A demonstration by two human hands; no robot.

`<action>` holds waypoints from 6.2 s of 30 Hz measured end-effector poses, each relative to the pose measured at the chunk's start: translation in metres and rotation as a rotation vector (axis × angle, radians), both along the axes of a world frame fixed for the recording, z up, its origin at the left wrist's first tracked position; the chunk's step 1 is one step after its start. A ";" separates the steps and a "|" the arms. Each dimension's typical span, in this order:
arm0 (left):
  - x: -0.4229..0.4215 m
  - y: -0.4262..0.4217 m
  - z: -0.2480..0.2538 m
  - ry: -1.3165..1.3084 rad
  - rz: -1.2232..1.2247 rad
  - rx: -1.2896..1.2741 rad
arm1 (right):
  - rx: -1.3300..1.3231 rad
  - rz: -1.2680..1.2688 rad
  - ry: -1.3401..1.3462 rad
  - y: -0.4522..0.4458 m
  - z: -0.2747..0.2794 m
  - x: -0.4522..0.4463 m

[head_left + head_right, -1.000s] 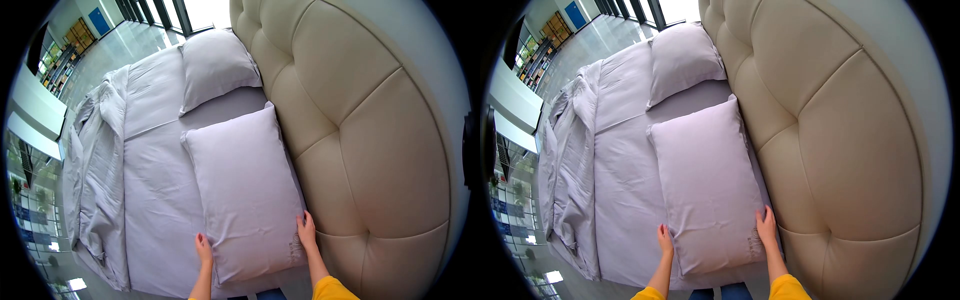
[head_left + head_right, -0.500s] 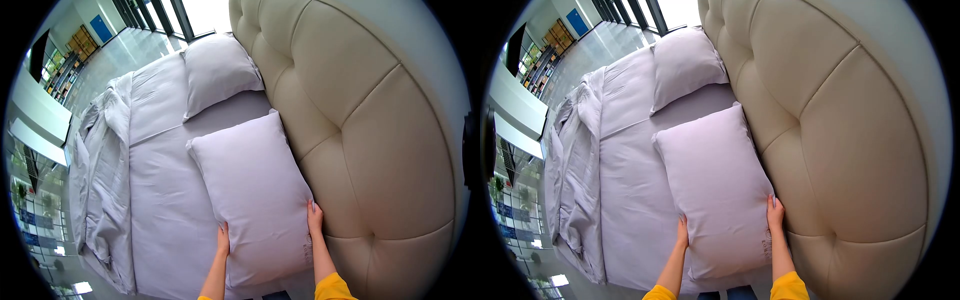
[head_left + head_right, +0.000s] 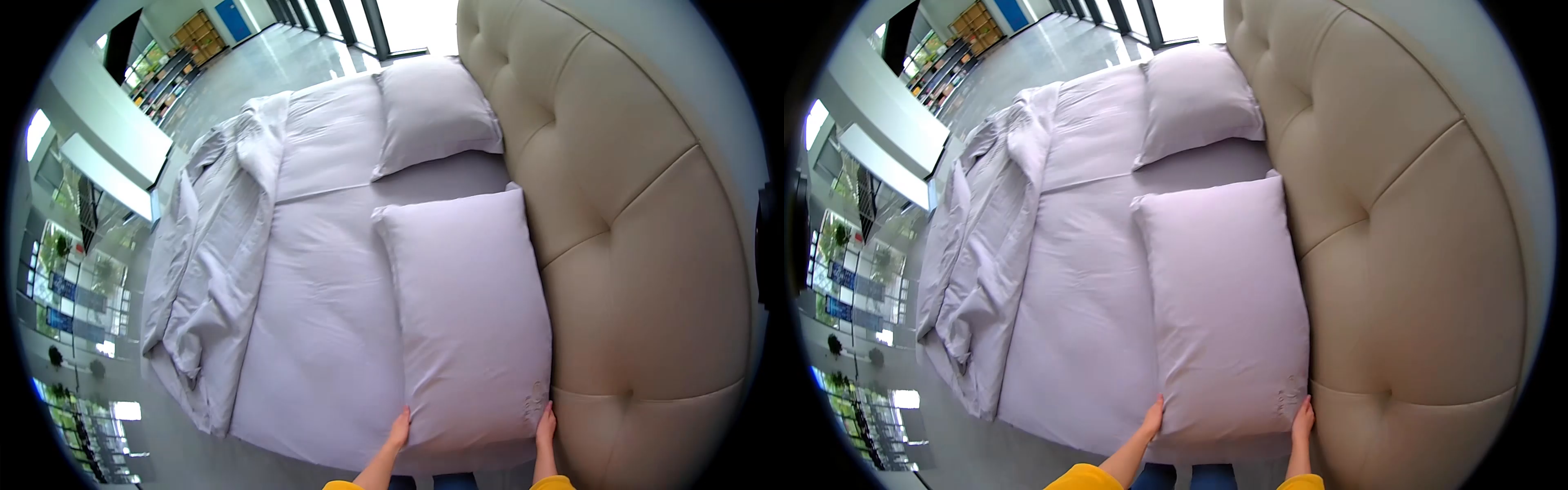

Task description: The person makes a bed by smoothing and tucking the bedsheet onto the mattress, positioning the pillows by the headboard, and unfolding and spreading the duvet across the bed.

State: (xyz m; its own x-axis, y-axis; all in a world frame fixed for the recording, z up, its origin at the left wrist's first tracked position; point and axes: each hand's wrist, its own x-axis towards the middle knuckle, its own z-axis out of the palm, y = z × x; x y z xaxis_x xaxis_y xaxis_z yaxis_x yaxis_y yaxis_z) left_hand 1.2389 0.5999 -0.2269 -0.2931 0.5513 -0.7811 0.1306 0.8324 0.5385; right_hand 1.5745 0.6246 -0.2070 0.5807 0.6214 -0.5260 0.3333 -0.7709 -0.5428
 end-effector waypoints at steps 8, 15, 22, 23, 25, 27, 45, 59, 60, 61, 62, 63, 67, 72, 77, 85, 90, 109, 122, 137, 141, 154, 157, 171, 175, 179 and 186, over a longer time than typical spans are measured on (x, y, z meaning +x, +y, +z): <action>-0.016 -0.114 -0.029 -0.027 -0.368 -0.024 | -0.269 0.086 -0.153 -0.099 -0.041 0.043; -0.073 -0.136 0.013 0.119 -0.329 -0.225 | -0.756 0.220 0.112 -0.108 -0.022 -0.039; -0.206 -0.176 0.035 0.573 0.007 -0.128 | -0.499 0.993 0.080 -0.046 -0.026 -0.190; -0.231 -0.184 0.035 0.621 0.133 -0.063 | -0.478 0.984 0.094 -0.043 -0.011 -0.219; -0.287 -0.202 0.034 0.666 0.256 0.017 | -0.502 0.882 0.140 -0.044 0.000 -0.265; -0.348 -0.227 0.032 0.797 0.326 0.052 | -0.463 0.866 0.121 -0.063 -0.003 -0.306; -0.664 -0.194 0.118 0.903 0.405 0.452 | 0.631 1.456 0.126 -0.035 0.151 -0.777; -0.809 -0.163 0.024 0.571 0.256 0.477 | 0.524 1.450 0.057 -0.060 0.075 -1.074; -0.811 -0.159 0.013 0.474 0.282 0.477 | 0.529 1.443 0.024 -0.059 0.064 -1.088; -0.811 -0.154 0.003 0.375 0.311 0.480 | 0.535 1.438 -0.012 -0.057 0.055 -1.099; -0.814 -0.149 -0.008 0.360 0.315 0.468 | 0.500 1.451 -0.058 -0.056 0.050 -1.110; -0.819 -0.142 -0.019 0.176 0.315 0.483 | 0.485 1.456 -0.063 -0.054 0.045 -1.122; -0.807 -0.127 -0.035 0.444 0.263 0.767 | 0.486 1.453 -0.258 -0.053 0.024 -1.155; -0.807 -0.112 -0.019 0.156 0.184 0.753 | 0.544 1.400 -0.420 -0.033 0.014 -1.177; -0.780 -0.097 0.025 0.140 0.259 0.684 | 0.525 1.356 -0.163 -0.001 0.031 -1.139; -0.701 -0.063 0.094 0.676 -0.263 1.002 | 0.780 0.866 0.165 0.050 0.111 -1.000; -0.631 -0.052 0.114 0.774 -0.497 1.031 | 0.867 0.914 -0.195 0.063 0.156 -0.919; -0.286 -0.035 0.159 0.324 -0.826 1.337 | 0.946 0.117 -0.216 0.012 0.176 -0.448; -0.177 -0.073 0.130 0.190 -1.005 1.390 | 0.830 -0.131 -0.269 -0.069 0.146 -0.318; -0.200 -0.148 0.035 0.380 -0.800 0.984 | 0.385 0.039 0.285 -0.119 0.000 -0.244; -0.219 -0.150 0.006 0.565 -0.118 0.508 | 0.364 0.195 0.163 -0.111 0.013 -0.260; -0.299 -0.171 -0.003 0.297 0.038 0.356 | 0.267 0.165 0.196 -0.125 0.029 -0.250; -0.311 -0.166 0.012 0.458 0.004 0.328 | 0.270 0.282 0.031 -0.130 0.019 -0.245; -0.340 -0.266 0.006 0.363 -0.132 -0.207 | -0.687 0.814 -0.095 -0.215 -0.017 -0.228; -0.376 -0.292 0.017 0.530 0.114 -0.118 | -0.930 0.843 0.121 -0.192 -0.008 -0.305; -0.461 -0.295 0.027 0.763 0.317 0.284 | -0.703 1.075 0.379 -0.134 0.037 -0.475; -0.657 -0.337 0.127 0.885 0.319 0.521 | 0.038 1.053 0.681 -0.167 0.064 -0.810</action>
